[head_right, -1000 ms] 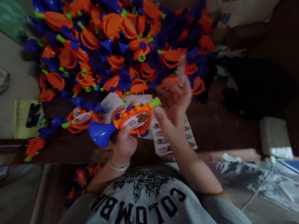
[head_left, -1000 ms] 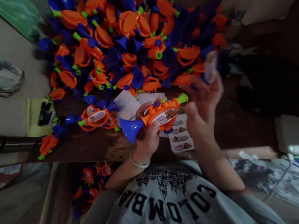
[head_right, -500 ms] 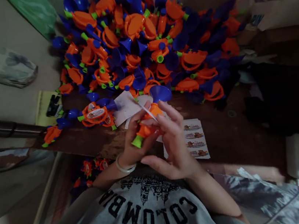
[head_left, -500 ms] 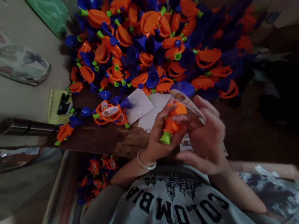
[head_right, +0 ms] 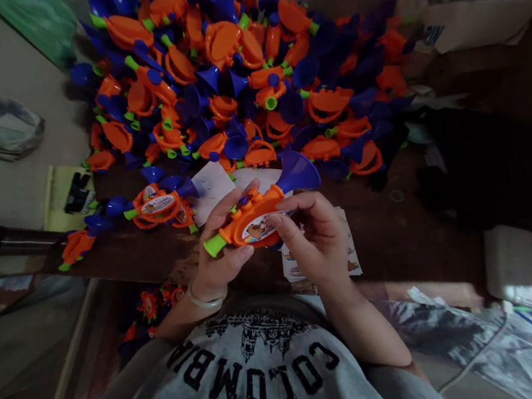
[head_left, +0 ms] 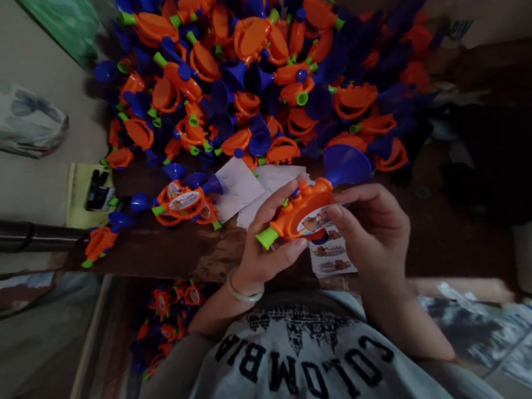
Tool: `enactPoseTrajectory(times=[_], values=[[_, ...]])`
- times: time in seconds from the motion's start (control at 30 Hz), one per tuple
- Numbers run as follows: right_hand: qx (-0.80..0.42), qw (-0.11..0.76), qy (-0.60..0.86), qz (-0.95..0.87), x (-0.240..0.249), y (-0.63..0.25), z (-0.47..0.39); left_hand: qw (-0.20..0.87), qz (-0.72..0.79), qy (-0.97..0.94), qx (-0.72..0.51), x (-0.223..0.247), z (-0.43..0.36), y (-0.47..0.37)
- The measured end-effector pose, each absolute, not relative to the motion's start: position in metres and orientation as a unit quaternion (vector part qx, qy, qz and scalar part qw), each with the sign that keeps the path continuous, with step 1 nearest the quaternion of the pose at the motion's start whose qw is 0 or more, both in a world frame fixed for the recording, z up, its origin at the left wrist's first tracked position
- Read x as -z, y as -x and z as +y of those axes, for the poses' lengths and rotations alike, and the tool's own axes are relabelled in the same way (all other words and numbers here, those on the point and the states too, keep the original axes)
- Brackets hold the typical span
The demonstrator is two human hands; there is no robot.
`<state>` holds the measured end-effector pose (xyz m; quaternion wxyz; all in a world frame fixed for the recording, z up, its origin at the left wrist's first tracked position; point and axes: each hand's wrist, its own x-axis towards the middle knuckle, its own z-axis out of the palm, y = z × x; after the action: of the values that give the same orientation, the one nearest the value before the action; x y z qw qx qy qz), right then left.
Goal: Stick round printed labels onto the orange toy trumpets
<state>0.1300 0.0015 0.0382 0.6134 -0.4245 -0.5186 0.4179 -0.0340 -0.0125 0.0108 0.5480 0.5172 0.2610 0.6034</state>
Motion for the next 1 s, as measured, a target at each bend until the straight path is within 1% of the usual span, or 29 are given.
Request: enactPoseTrajectory(times=[0.13, 0.37, 0.6, 0.77, 0.9, 1.0], values=[[-0.403, 0.593, 0.44, -0.541, -0.041, -0.129, -0.001, 0.537, 0.248, -0.539, -0.6, -0.015, -0.011, 0.033], [-0.395, 0.591, 0.435, -0.553, -0.041, -0.128, -0.001, 0.525, 0.254, -0.541, -0.606, -0.018, -0.011, 0.03], [-0.388, 0.592, 0.433, -0.558, -0.038, -0.126, -0.001, 0.521, 0.284, -0.516, -0.618, -0.007, -0.014, 0.03], [-0.31, 0.596, 0.438, -0.598, -0.04, -0.125, 0.001, 0.5, 0.309, -0.509, -0.629, -0.005, -0.016, 0.029], [-0.219, 0.58, 0.439, -0.651, -0.039, -0.125, 0.004, 0.477, 0.308, -0.526, -0.633, -0.012, -0.016, 0.026], [-0.177, 0.57, 0.442, -0.67, -0.039, -0.124, 0.005, 0.463, 0.313, -0.536, -0.633, -0.017, -0.016, 0.025]])
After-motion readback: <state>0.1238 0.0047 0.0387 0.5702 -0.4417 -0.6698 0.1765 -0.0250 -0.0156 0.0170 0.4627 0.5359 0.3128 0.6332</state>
